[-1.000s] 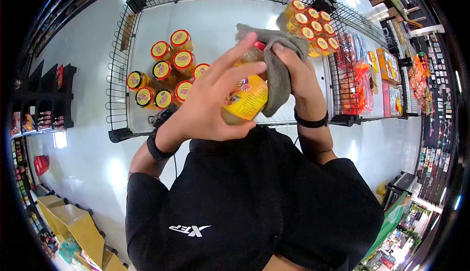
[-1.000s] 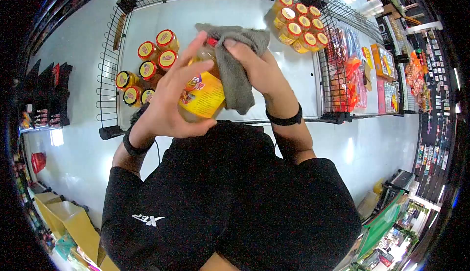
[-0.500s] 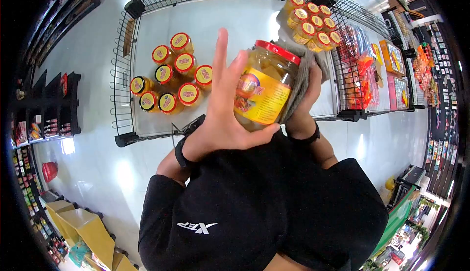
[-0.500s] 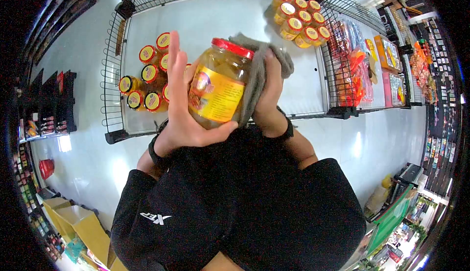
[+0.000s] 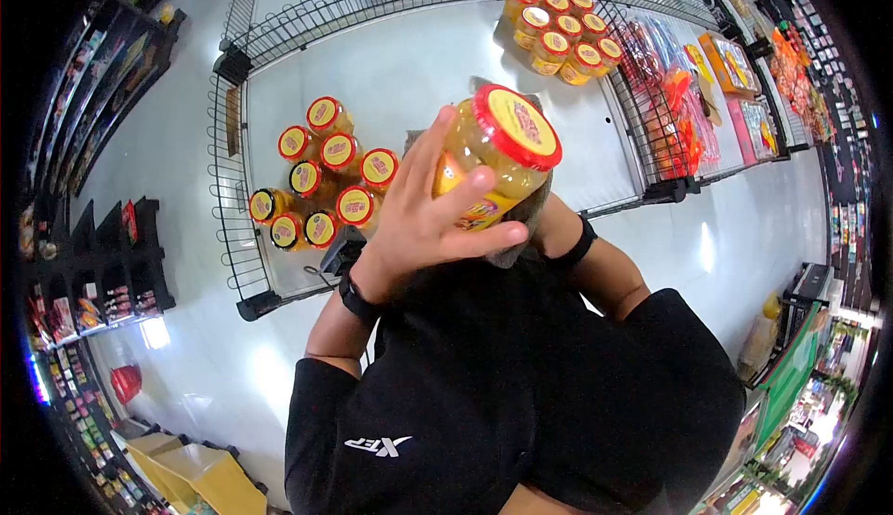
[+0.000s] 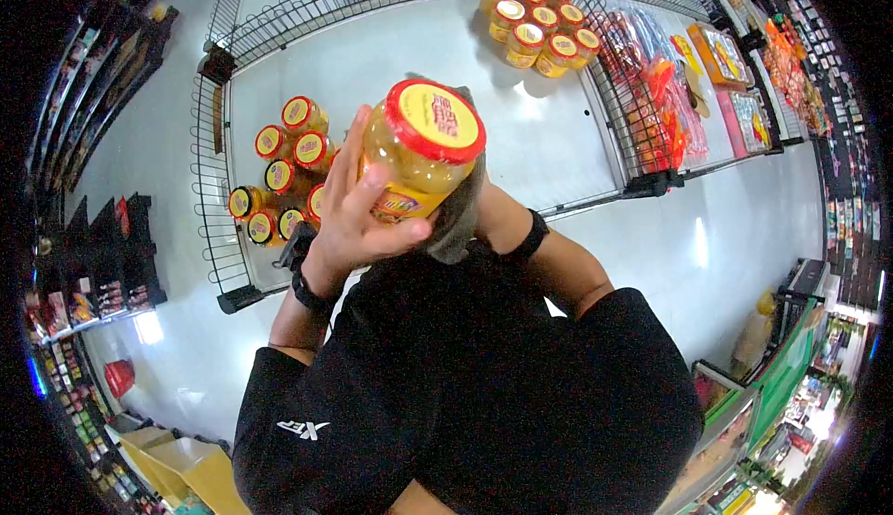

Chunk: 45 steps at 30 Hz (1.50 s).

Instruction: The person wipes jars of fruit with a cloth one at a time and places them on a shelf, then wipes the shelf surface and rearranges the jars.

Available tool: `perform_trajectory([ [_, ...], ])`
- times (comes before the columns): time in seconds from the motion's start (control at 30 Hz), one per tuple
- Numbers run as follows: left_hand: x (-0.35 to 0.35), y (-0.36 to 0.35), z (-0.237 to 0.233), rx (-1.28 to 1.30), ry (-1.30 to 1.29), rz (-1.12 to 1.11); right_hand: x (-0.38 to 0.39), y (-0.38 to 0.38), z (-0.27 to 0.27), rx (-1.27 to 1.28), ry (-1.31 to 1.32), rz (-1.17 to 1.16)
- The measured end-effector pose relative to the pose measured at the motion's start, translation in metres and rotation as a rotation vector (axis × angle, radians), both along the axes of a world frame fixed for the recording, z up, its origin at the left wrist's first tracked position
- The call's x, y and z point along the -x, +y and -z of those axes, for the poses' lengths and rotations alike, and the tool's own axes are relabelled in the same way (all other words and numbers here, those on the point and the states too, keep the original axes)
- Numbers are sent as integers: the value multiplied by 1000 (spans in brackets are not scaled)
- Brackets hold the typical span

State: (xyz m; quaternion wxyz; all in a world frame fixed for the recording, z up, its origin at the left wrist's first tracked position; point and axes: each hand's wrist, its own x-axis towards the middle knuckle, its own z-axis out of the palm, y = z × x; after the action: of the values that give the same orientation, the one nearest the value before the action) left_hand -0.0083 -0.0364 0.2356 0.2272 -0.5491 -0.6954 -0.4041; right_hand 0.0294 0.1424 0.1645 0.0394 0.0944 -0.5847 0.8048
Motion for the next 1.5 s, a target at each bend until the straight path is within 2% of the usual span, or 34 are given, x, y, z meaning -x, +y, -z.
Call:
perform_trajectory([
  [0.07,6,-4,32,40,-61,-23,4,1,-9,-105,72,41],
  [0.13,9,5,25,24,237,-141,6,-4,-21,-11,-10,89],
  [0.23,-8,3,-1,96,-182,-172,17,-15,-37,506,-258,187],
  [0.3,-12,12,-7,-189,-430,-101,12,-30,-53,660,-186,265],
  [0.33,-18,21,-9,-390,-677,-75,21,-30,-38,393,-60,314],
  [0.37,-23,29,-12,-597,-918,-49,16,-32,-26,357,-25,321],
  [0.4,-23,36,-13,-713,-892,-101,13,-40,-39,475,-47,267],
  [0.43,-16,33,-13,-643,-715,-109,11,-46,-50,592,-65,213],
  [0.47,-9,28,-11,-569,-541,-114,10,-45,-38,682,-152,206],
  [0.5,-3,22,-10,-493,-371,-116,12,-28,-23,668,-151,75],
  [0.53,0,16,-17,-391,-269,-66,27,-13,-25,781,-152,-210],
  [0.57,-1,12,-23,-324,-286,-29,36,-2,-28,887,-152,-495],
  [0.6,0,8,-36,-113,-203,27,31,3,-45,768,-360,-382],
  [0.67,2,10,-50,234,-87,148,37,14,-26,166,-124,-176],
  [0.73,12,16,-48,235,-35,155,41,21,-13,169,-76,-111],
  [0.77,15,17,-48,233,-5,147,49,29,-6,247,-70,-93],
  [0.8,15,17,-47,116,-141,100,57,36,0,325,-61,-77],
  [0.83,13,15,-42,4,-271,58,47,27,-38,691,-236,-158],
  [0.9,11,12,-26,-211,-524,-4,45,27,-57,710,-147,-18],
  [0.93,9,9,-13,-90,-539,-94,43,27,-68,704,-121,15],
  [1.03,-9,27,7,-441,-1199,369,42,23,-72,671,-45,203],
  [1.07,-14,33,8,-630,-1383,351,40,15,-70,550,-17,348],
  [1.1,-14,32,4,-640,-1419,333,37,4,-74,423,-8,498],
  [1.17,-5,29,-3,-653,-1481,294,34,-1,-72,464,-31,463],
  [1.2,-1,25,-1,-598,-1431,320,32,-1,-69,477,-46,424],
  [1.3,3,15,-8,-275,-1005,76,27,6,-56,461,-109,374],
  [1.33,3,11,-15,-106,-738,-83,27,6,-54,421,-144,398],
  [1.37,5,12,-12,-3,-538,-145,27,7,-53,380,-178,419],
  [1.43,15,14,-3,199,-128,-260,25,-1,-63,483,-238,392],
  [1.5,18,12,0,303,-62,-262,30,3,-54,545,-255,357],
])
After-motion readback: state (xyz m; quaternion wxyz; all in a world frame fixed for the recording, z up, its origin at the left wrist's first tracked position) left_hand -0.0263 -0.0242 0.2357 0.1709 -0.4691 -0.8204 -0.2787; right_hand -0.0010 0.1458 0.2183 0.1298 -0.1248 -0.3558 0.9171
